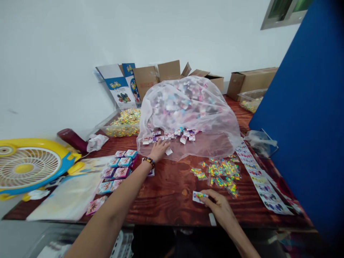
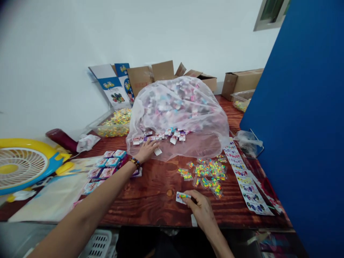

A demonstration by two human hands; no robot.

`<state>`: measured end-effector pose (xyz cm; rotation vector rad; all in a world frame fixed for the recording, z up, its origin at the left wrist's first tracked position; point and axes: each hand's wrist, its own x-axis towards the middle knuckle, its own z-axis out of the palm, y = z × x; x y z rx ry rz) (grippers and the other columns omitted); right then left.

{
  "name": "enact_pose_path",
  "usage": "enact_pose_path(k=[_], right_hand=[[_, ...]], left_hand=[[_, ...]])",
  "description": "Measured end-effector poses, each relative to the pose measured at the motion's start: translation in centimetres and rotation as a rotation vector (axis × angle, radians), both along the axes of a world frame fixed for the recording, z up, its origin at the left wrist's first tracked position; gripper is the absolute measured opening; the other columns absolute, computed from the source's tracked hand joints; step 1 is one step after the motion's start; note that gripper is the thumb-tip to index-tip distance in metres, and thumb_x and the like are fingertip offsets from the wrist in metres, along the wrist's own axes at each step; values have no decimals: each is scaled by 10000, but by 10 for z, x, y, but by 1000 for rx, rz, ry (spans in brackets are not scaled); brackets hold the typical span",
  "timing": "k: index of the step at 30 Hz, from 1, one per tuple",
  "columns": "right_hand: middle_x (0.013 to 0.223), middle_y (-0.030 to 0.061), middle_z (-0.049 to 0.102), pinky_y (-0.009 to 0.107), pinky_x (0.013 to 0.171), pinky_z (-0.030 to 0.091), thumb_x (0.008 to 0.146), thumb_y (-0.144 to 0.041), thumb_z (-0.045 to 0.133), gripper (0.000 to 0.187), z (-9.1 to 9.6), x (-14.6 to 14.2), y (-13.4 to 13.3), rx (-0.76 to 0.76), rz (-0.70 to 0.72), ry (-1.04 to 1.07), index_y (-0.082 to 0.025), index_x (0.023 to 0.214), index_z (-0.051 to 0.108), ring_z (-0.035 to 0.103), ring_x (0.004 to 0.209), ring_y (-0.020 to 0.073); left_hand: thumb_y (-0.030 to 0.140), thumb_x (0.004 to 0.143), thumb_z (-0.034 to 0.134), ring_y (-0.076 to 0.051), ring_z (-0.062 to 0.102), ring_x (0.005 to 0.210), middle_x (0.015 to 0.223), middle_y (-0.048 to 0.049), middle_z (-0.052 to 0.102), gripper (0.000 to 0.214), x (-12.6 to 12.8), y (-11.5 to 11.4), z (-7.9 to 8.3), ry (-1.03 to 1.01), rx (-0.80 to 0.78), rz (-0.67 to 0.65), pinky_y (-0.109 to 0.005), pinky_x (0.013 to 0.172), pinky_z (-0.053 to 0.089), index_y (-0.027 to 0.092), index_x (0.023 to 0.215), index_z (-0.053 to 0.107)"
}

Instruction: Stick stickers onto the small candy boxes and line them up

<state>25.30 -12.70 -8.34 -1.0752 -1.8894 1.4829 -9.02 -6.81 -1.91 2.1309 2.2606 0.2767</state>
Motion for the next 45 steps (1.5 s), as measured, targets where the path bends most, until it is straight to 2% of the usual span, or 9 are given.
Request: enact_pose_path(k=[4, 8, 11, 15, 21, 24, 29, 35, 45], right_hand=[[915, 64, 656, 290, 779, 458, 842, -427, 535, 336, 0, 0, -4, 103, 5, -10, -208, 1039, 696, 608, 882, 214], [946, 74, 656, 288, 788, 462, 891, -406, 458, 344, 4, 0, -8, 197, 12, -31, -200, 1047, 686, 614, 901, 206], [945, 75, 659, 292, 780, 471, 884, -416, 466, 336, 4, 1, -7, 196, 30, -36, -205, 1028, 683, 617, 899, 211], [927, 72, 686, 311, 791, 486, 819, -464, 540, 337, 13, 1, -5, 77, -49, 62, -197, 939, 706, 619, 904, 235], [789, 27, 652, 272, 673, 464, 777, -415, 614, 281, 62, -16, -10, 6, -246, 301, -186, 934, 657, 580, 734, 180], [756, 22, 621, 260, 637, 439, 798, -385, 579, 227, 78, -28, -15, 76, -223, 290, -187, 900, 620, 551, 693, 166], [684, 4, 590, 247, 588, 389, 812, -328, 538, 170, 81, -24, -14, 148, -89, 98, -184, 835, 626, 513, 627, 150], [616, -31, 562, 231, 543, 313, 779, -260, 553, 114, 90, -14, 2, 265, 100, -156, -199, 783, 649, 470, 562, 121], [630, -33, 588, 222, 563, 318, 766, -257, 586, 75, 94, -28, -4, 320, 56, -165, -211, 735, 638, 501, 600, 126]], left_hand=[[52, 774, 482, -311, 306, 1317, 1228, -102, 570, 282, -4, 2, 5, 29, -44, -48, -540, 1036, 265, 202, 979, 603], [181, 771, 575, -314, 467, 1157, 1023, -120, 629, 175, 9, -14, 15, -16, 1, -31, -492, 953, 370, 162, 944, 585], [286, 800, 590, -244, 564, 978, 997, -93, 627, 277, 37, -42, 19, -100, 54, -37, -379, 857, 449, 165, 1046, 555], [320, 831, 579, -178, 570, 958, 1064, -65, 596, 350, 91, -94, 15, -262, 137, -68, -287, 833, 465, 195, 1150, 506], [259, 817, 591, -189, 574, 905, 977, -53, 567, 265, 150, -149, 10, -563, 251, -28, -329, 822, 483, 206, 1072, 545], [256, 820, 593, -184, 571, 911, 995, -55, 558, 315, 160, -157, 7, -558, 286, -21, -329, 833, 489, 201, 1122, 524], [264, 817, 604, -191, 579, 950, 1043, -70, 557, 423, 158, -161, 1, -521, 312, 12, -338, 867, 495, 188, 1216, 487], [256, 831, 585, -207, 548, 1036, 1122, -82, 541, 421, 164, -165, -2, -481, 295, -89, -368, 930, 475, 202, 1236, 482], [183, 870, 502, -206, 523, 1101, 1173, -97, 514, 438, 165, -173, -3, -538, 282, -96, -395, 974, 458, 219, 1297, 408]])
